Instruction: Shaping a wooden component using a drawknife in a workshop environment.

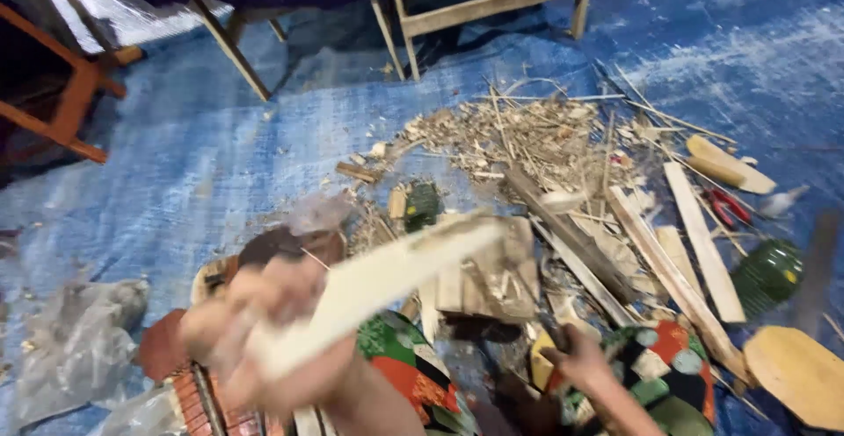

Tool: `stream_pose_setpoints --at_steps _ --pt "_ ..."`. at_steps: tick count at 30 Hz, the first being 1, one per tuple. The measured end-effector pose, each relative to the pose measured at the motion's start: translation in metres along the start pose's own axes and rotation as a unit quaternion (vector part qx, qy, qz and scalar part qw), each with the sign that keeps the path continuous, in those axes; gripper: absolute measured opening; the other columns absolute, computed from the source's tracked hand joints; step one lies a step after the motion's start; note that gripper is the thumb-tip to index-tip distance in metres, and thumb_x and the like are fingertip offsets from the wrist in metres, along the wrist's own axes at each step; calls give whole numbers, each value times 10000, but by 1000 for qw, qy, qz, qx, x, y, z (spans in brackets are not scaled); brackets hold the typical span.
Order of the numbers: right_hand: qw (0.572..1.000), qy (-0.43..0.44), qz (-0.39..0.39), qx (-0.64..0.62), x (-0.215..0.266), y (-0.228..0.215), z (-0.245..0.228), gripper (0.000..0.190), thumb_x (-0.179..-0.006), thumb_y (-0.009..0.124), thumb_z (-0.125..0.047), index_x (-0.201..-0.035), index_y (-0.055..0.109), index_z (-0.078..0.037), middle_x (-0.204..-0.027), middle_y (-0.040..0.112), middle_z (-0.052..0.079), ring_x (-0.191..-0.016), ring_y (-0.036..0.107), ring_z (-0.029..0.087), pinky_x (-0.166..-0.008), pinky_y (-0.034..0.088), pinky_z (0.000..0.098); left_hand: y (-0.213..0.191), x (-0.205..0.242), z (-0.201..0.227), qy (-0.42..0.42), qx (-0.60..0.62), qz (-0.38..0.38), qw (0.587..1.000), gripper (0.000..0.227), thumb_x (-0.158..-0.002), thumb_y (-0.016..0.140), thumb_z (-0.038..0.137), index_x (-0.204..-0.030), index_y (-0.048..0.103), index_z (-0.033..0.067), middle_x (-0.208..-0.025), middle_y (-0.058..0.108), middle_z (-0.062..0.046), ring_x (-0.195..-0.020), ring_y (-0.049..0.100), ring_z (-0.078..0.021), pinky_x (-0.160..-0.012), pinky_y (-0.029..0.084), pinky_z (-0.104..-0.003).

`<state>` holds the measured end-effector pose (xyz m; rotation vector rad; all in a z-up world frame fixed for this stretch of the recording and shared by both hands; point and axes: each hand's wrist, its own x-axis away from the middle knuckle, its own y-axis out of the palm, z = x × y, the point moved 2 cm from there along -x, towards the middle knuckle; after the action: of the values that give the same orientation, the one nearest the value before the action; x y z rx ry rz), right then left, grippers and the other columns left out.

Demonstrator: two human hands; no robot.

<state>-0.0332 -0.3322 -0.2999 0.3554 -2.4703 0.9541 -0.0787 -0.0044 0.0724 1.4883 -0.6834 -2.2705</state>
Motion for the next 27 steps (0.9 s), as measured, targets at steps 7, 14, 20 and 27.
stream_pose_setpoints --at_steps 7,14,20,27 --pt "996 64 -24 -49 49 -50 -58 282 -889 794 -252 -1054 627 -95 -797 581 69 -536 497 166 -494 419 288 -25 -4 16 -49 12 59 997 188 -966 579 361 -1030 625 190 -783 511 -12 -675 456 -124 -674 396 -336" --pt "992 103 51 49 28 -56 -20 368 -966 664 -270 -1262 542 -90 -907 670 126 -722 685 261 -686 587 405 -47 -16 -24 -122 183 46 974 190 -995 536 350 -941 609 182 -718 496 37 -634 454 -76 -628 387 -268" --pt "986 108 73 106 15 -51 11 536 -965 607 -318 -1398 502 -21 -1308 653 202 -1143 687 352 -997 557 507 -58 -15 -45 -172 313 31 933 248 -1009 555 374 -1003 663 151 -759 496 28 -672 451 -86 -664 385 -267" --pt "823 -17 -47 -566 81 -116 -104 837 -885 293 -490 -1367 474 170 -1333 543 458 -1208 516 567 -1058 387 632 -67 -4 -83 -240 424 0 873 246 -1015 575 372 -1040 662 144 -815 505 18 -720 452 -106 -712 371 -282"
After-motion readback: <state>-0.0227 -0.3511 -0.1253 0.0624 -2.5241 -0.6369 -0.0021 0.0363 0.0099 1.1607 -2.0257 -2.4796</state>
